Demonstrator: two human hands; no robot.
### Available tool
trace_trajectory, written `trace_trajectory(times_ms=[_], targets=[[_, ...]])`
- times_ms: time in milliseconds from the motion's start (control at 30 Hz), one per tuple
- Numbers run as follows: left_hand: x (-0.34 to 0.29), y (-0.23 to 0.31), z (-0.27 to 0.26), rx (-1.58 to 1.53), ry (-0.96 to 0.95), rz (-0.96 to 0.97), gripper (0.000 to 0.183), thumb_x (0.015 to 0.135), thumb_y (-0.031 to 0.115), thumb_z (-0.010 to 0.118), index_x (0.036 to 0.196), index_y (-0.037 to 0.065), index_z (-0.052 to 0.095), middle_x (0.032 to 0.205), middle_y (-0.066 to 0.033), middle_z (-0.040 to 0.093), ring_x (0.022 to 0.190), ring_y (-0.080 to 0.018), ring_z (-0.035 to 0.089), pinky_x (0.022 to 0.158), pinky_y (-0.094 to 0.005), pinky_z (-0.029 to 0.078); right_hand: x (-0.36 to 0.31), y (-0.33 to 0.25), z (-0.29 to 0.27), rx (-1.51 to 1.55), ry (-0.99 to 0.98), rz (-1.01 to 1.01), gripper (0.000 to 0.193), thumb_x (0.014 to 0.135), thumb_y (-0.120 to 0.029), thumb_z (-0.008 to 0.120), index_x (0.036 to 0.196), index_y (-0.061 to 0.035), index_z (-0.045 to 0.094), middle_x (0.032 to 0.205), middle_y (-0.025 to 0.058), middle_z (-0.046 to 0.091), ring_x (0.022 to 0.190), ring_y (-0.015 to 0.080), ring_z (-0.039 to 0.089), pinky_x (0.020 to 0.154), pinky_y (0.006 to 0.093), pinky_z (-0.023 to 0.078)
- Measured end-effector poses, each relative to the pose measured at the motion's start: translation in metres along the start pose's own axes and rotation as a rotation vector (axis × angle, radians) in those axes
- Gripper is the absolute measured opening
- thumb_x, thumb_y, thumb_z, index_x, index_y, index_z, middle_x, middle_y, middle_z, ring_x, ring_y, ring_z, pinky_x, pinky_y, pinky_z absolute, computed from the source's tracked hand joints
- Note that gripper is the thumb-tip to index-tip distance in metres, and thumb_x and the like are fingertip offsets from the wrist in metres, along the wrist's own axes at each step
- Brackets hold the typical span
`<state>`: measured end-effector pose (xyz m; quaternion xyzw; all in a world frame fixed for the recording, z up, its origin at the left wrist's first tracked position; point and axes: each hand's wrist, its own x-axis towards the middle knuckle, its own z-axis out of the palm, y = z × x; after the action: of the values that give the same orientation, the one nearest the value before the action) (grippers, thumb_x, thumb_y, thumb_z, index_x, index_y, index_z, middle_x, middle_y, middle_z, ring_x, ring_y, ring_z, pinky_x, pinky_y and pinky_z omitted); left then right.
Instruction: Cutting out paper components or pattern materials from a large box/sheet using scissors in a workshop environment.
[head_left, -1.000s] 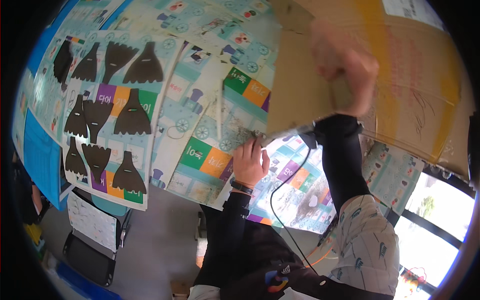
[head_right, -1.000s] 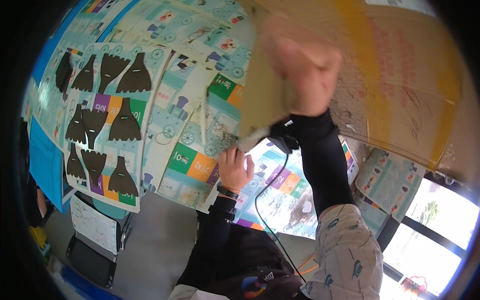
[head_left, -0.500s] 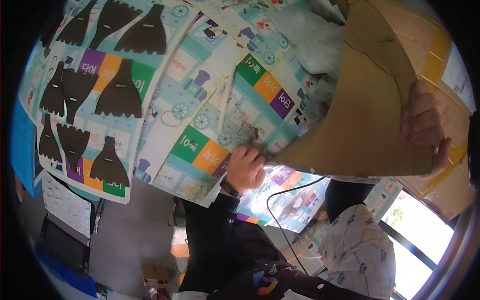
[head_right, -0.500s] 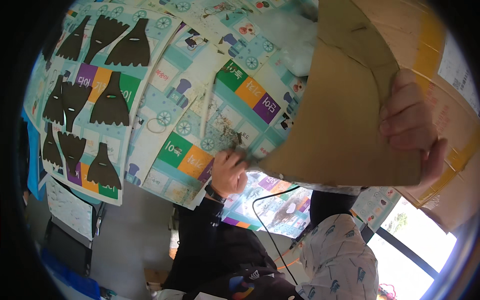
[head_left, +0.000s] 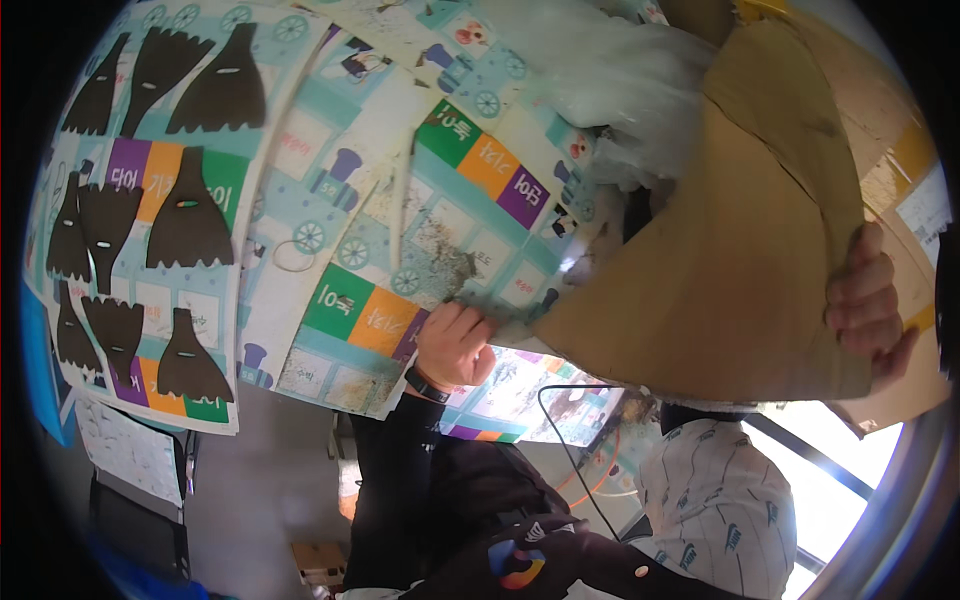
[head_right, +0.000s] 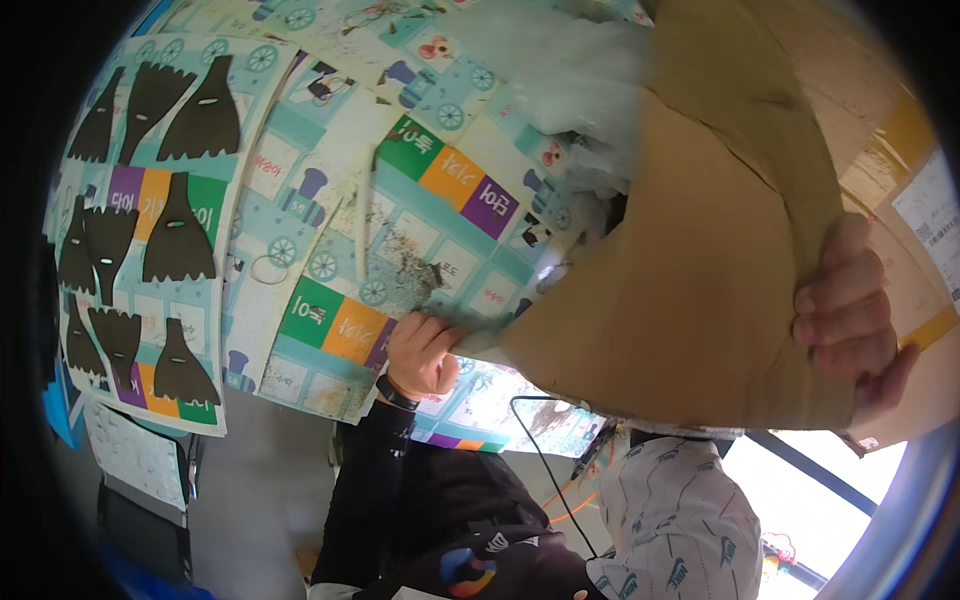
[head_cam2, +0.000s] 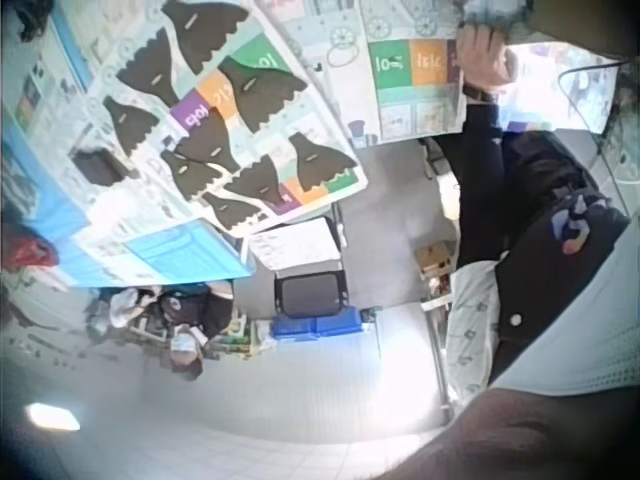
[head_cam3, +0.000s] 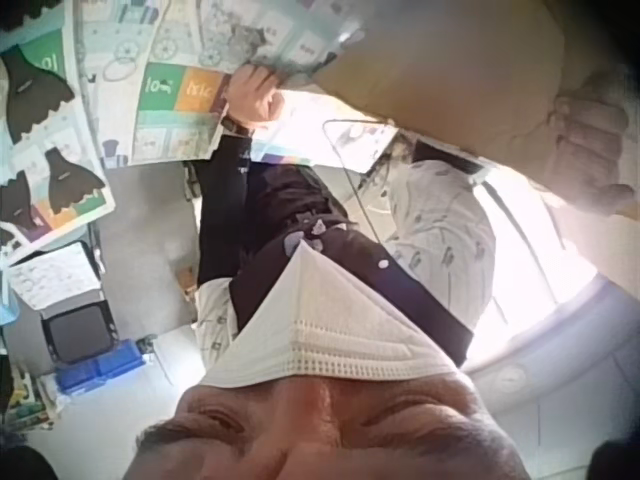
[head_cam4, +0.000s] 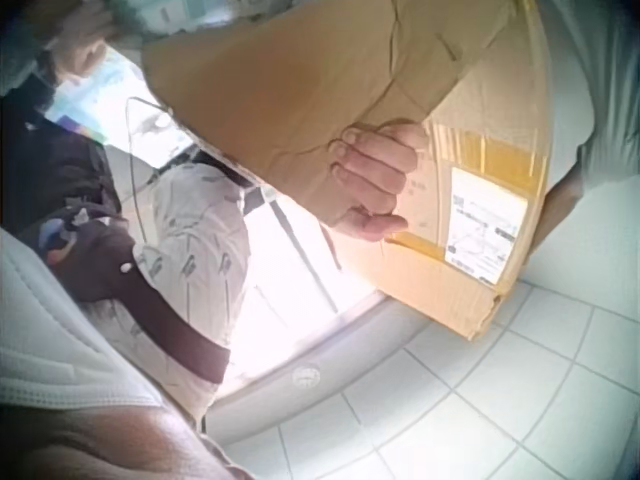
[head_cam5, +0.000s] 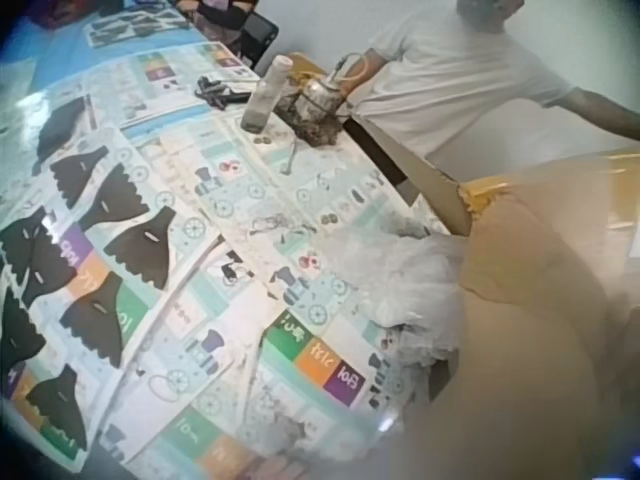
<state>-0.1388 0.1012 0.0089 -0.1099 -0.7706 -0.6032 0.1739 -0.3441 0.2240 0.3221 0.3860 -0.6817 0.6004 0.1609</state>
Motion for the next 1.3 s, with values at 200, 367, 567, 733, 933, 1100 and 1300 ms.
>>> trace_trajectory(times_ms=[200,367,567,733,933,1100,1300], targets=[[0.025,0.01,-0.013,-0.24,-0.106,-0.086,0.031,0.071,0.012,0.053,0.098,0.0,0.064,0.083,-0.0123,0.057,0.073,-0.0306,0.053,0.068,-0.0383,0.045,-0.007,-0.001,0.013,-0.009,0.133,0.09,0.044,0.093,-0.024,0.031,0.051,-0.0133,0.038,0.045,0.0044,0.039,0.049,0.0182,0.038,0.07,0.0382,0.036],[0.061,0.043,-0.033,-0.524,0.104,-0.381,0.047,0.094,0.035,0.047,0.121,-0.002,0.055,0.109,-0.013,0.061,0.089,-0.0202,0.056,0.08,-0.0324,0.044,-0.025,-0.024,0.032,-0.097,-0.117,-0.007,0.028,0.082,-0.007,0.05,0.056,-0.0069,0.043,0.061,0.0081,0.054,0.057,0.0251,0.051,0.063,0.0392,0.04],[0.219,0.111,-0.121,-0.653,0.127,-0.345,0.052,0.098,0.035,0.041,0.139,0.003,0.039,0.133,-0.011,0.052,0.119,-0.0207,0.05,0.099,-0.0357,0.036,-0.032,-0.05,0.065,-0.177,-0.228,-0.202,0.034,0.077,0.005,0.058,0.053,-0.0054,0.036,0.054,0.0091,0.037,0.049,0.029,0.04,0.054,0.0415,0.032],[0.339,0.251,-0.173,-0.209,-0.151,0.309,0.051,0.095,0.017,0.052,0.14,-0.001,0.037,0.142,-0.0147,0.043,0.131,-0.0245,0.039,0.109,-0.0344,0.026,-0.042,-0.039,0.092,-0.322,-0.2,-0.26,0.034,0.081,-0.003,0.059,0.053,-0.005,0.041,0.055,0.0116,0.043,0.055,0.0309,0.046,0.059,0.0422,0.037],[0.365,0.337,-0.124,-0.022,-0.494,0.518,0.047,0.087,0.012,0.062,0.129,-0.002,0.047,0.123,-0.0161,0.056,0.113,-0.0282,0.055,0.096,-0.0332,0.04,-0.034,-0.07,0.095,-0.731,-0.184,-0.182,0.022,0.071,-0.012,0.066,0.056,-0.0041,0.051,0.071,0.0126,0.052,0.074,0.031,0.052,0.069,0.0404,0.043],[0.366,0.309,-0.146,0.012,-0.514,0.48,0.051,0.077,0.009,0.072,0.123,0.0,0.051,0.116,-0.0126,0.058,0.108,-0.0259,0.055,0.094,-0.0331,0.041,-0.051,-0.348,0.009,-0.582,0.002,-0.05,0.021,0.075,-0.007,0.072,0.093,-0.0056,0.062,0.1,0.01,0.059,0.094,0.0293,0.059,0.079,0.0384,0.047],[0.37,0.35,-0.149,-0.078,-0.51,0.361,0.068,0.069,0.002,0.077,0.13,0.0,0.046,0.12,-0.0081,0.055,0.111,-0.0198,0.052,0.096,-0.0327,0.041,-0.064,-0.47,-0.14,-1.626,0.437,0.171,0.047,0.074,-0.02,0.074,0.114,-0.006,0.055,0.116,0.012,0.055,0.111,0.0318,0.05,0.096,0.0389,0.041]])
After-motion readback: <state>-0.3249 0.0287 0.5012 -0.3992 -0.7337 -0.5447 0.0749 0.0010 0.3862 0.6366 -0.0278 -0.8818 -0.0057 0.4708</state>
